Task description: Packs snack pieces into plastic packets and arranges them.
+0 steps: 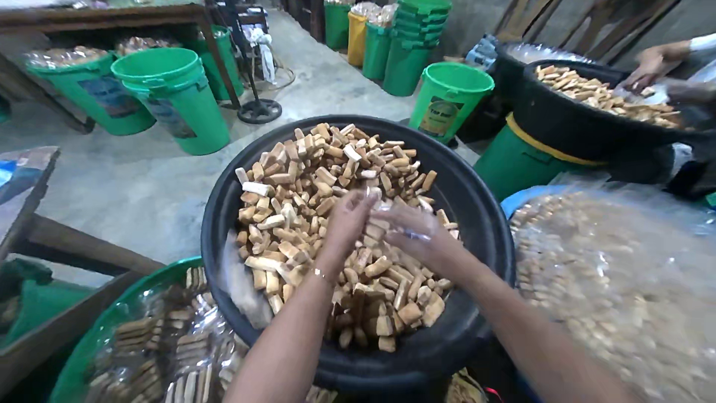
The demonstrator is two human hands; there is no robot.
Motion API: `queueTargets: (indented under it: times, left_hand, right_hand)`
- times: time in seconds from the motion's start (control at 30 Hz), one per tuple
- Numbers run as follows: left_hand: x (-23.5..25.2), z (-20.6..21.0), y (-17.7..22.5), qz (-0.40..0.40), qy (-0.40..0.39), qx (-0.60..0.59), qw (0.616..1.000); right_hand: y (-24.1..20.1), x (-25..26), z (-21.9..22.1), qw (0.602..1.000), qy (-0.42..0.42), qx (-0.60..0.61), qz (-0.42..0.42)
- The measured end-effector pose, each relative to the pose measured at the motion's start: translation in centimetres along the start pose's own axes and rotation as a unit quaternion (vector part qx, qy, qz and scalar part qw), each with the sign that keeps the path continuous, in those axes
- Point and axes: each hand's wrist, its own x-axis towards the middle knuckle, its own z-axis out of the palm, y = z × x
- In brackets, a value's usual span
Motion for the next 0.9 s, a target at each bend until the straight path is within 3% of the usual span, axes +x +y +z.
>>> queueTargets:
  times: [0.07,0.2,0.3,0.37,0.4,0.47,0.5,0.57,0.67,0.77,0.9]
  left_hand:
    - [0.0,-1.3,0.1,-0.008,0.033,-0.008,0.999]
    - [-0.6,-3.7,0.9,0.001,0.019,-0.089,0.996]
    - [-1.1,-5.3,0.9,0.050,0.144,-0.055,0.987]
    - [-1.1,-6.9,1.1,0.089,0.241,-0.068,0.964]
    - [-0.9,-7.4,1.3,0.106,0.275,-0.091,0.951]
    - [-1.0,-7.9,1.6,0.126,0.300,-0.137,0.936]
    - [-1.0,-7.8,1.8,0.129,0.300,-0.149,0.933]
    - [-1.4,-7.4,2.3,0.131,0.282,-0.158,0.937]
    - [-1.4,-7.0,2.4,0.131,0.270,-0.127,0.945]
    - [-1.0,-7.6,2.2,0.137,0.263,-0.067,0.953]
    - [-0.8,-8.6,2.1,0.129,0.269,-0.118,0.947]
  right_hand:
    - [-1.2,1.3,-0.2,0.998,-0.044,-0.043,0.008]
    - [-2.5,3.2,1.2,0.988,0.049,-0.133,-0.064]
    - [-2.6,4.1,2.8,0.988,0.118,-0.041,-0.089]
    - [-1.4,5.0,4.3,0.984,0.160,0.035,-0.062]
    - [-0.6,5.1,4.9,0.993,0.107,0.036,-0.035]
    - [0.7,5.6,6.4,0.991,-0.135,-0.016,0.018]
    - [1.0,6.0,7.3,0.966,-0.248,-0.064,0.028]
    - [0.7,6.9,9.1,0.916,-0.366,-0.143,0.079]
    - [-0.8,7.9,10.7,0.878,-0.385,-0.236,0.159]
    - [-0.1,8.5,12.3,0.896,-0.364,-0.205,0.153]
    - [0.0,7.8,14.7,0.932,-0.294,-0.120,0.172]
